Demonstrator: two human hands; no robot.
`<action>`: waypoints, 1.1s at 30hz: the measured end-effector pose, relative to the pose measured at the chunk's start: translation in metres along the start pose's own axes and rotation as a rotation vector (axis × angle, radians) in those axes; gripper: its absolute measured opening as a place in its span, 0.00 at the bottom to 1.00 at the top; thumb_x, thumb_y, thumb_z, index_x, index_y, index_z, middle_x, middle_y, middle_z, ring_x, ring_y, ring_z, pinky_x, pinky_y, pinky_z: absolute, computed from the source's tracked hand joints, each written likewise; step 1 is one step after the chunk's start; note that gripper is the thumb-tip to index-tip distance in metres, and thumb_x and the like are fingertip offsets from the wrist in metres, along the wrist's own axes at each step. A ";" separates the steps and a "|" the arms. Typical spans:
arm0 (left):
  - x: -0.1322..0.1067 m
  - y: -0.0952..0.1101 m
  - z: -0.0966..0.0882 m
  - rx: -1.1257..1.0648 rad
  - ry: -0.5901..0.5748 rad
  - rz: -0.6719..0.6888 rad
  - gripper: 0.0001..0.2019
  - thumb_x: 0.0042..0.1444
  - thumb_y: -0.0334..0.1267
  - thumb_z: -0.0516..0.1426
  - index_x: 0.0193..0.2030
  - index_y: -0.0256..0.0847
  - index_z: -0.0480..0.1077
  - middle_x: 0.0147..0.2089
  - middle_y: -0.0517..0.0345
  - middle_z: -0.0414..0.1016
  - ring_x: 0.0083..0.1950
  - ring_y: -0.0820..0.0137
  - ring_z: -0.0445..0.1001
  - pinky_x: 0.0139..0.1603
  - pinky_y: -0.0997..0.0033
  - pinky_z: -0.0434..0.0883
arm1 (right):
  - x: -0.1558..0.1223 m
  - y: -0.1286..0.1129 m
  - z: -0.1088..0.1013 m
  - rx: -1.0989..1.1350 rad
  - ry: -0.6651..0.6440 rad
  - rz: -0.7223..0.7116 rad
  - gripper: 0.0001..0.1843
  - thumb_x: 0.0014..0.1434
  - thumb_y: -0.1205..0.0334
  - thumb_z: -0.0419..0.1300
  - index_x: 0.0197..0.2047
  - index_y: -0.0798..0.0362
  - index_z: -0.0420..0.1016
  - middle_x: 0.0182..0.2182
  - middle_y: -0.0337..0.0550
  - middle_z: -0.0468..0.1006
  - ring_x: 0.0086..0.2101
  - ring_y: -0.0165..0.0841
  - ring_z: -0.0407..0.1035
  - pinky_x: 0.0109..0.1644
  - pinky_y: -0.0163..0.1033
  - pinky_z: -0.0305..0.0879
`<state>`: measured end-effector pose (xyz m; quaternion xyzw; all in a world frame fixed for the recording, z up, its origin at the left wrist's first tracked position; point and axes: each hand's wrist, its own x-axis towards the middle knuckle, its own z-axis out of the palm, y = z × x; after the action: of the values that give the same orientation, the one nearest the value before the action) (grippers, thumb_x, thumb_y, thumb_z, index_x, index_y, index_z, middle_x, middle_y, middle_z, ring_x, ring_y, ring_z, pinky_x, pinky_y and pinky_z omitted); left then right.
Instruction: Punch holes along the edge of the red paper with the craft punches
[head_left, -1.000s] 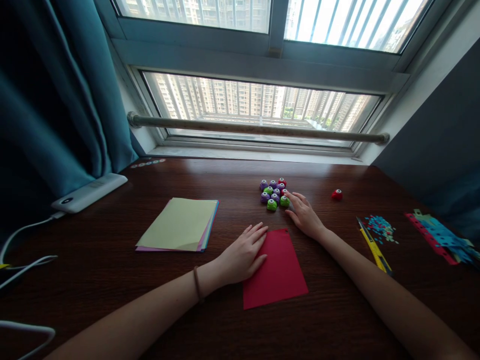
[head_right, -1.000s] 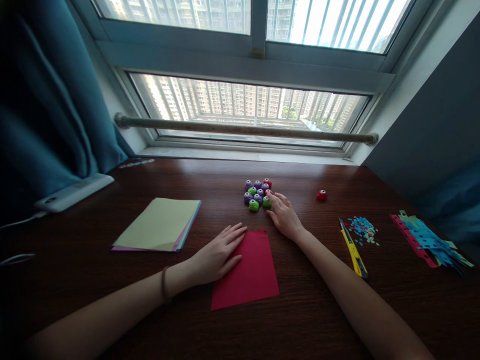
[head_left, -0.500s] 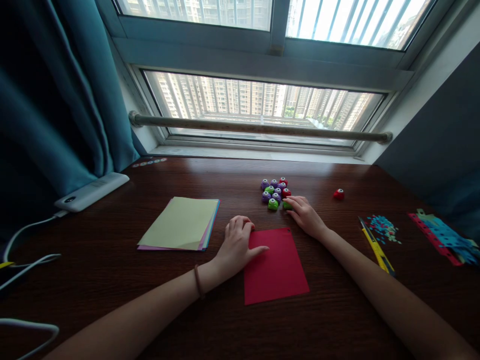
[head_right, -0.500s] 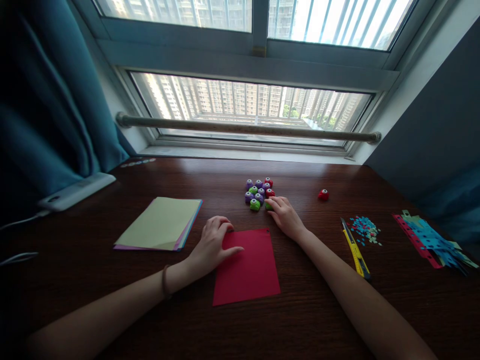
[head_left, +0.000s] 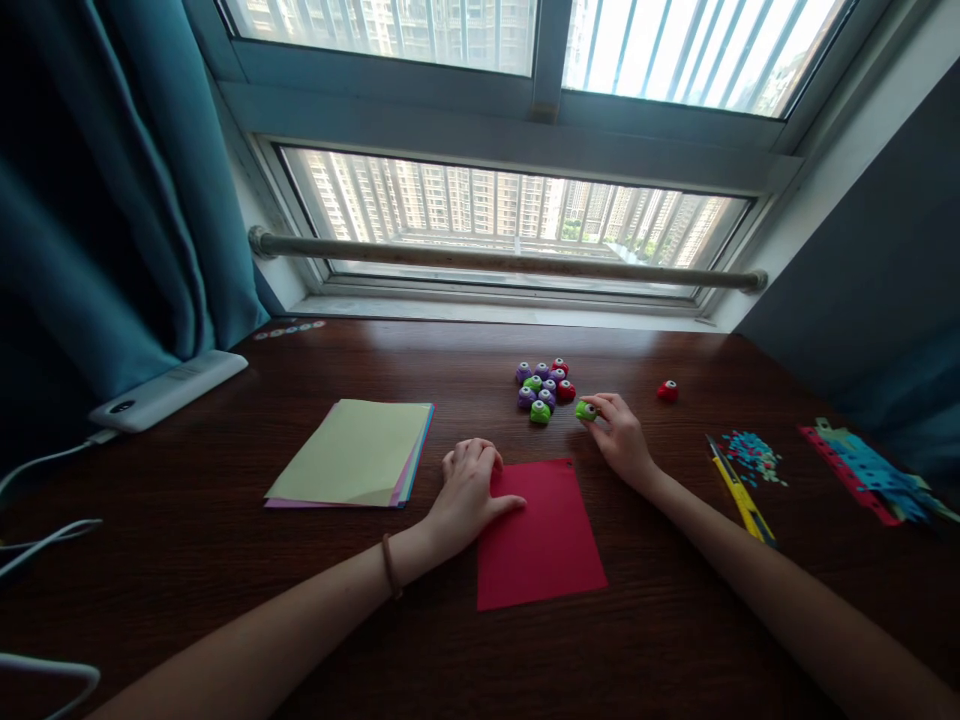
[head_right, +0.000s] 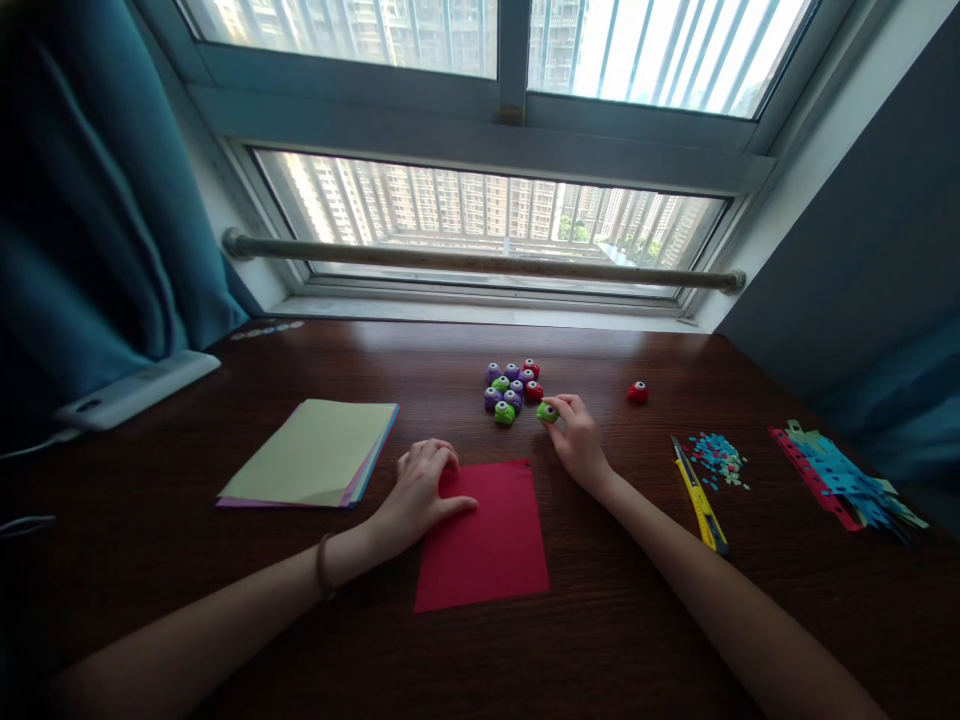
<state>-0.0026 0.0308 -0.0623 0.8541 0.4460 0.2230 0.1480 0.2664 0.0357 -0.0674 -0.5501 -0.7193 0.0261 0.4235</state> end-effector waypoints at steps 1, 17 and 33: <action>0.000 0.000 0.000 -0.002 0.004 0.001 0.23 0.40 0.49 0.68 0.36 0.39 0.65 0.42 0.54 0.65 0.47 0.58 0.61 0.48 0.57 0.58 | -0.005 -0.005 -0.003 0.068 0.000 0.042 0.13 0.59 0.65 0.56 0.49 0.51 0.68 0.43 0.47 0.68 0.43 0.38 0.67 0.49 0.44 0.67; 0.001 -0.002 0.001 -0.088 0.002 -0.052 0.23 0.39 0.44 0.69 0.37 0.40 0.63 0.41 0.56 0.66 0.47 0.59 0.62 0.49 0.58 0.57 | -0.047 -0.040 -0.017 0.238 -0.079 0.086 0.14 0.58 0.66 0.58 0.49 0.49 0.68 0.45 0.42 0.71 0.45 0.34 0.67 0.50 0.38 0.66; 0.009 -0.006 -0.008 -0.920 0.076 -0.341 0.22 0.47 0.42 0.63 0.48 0.40 0.65 0.36 0.58 0.71 0.36 0.65 0.73 0.35 0.69 0.70 | -0.051 -0.035 -0.014 0.332 -0.096 0.273 0.13 0.54 0.63 0.61 0.44 0.51 0.68 0.39 0.44 0.73 0.39 0.36 0.71 0.45 0.41 0.71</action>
<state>-0.0064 0.0418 -0.0563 0.6062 0.4398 0.4006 0.5278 0.2502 -0.0251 -0.0705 -0.5631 -0.6435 0.2274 0.4660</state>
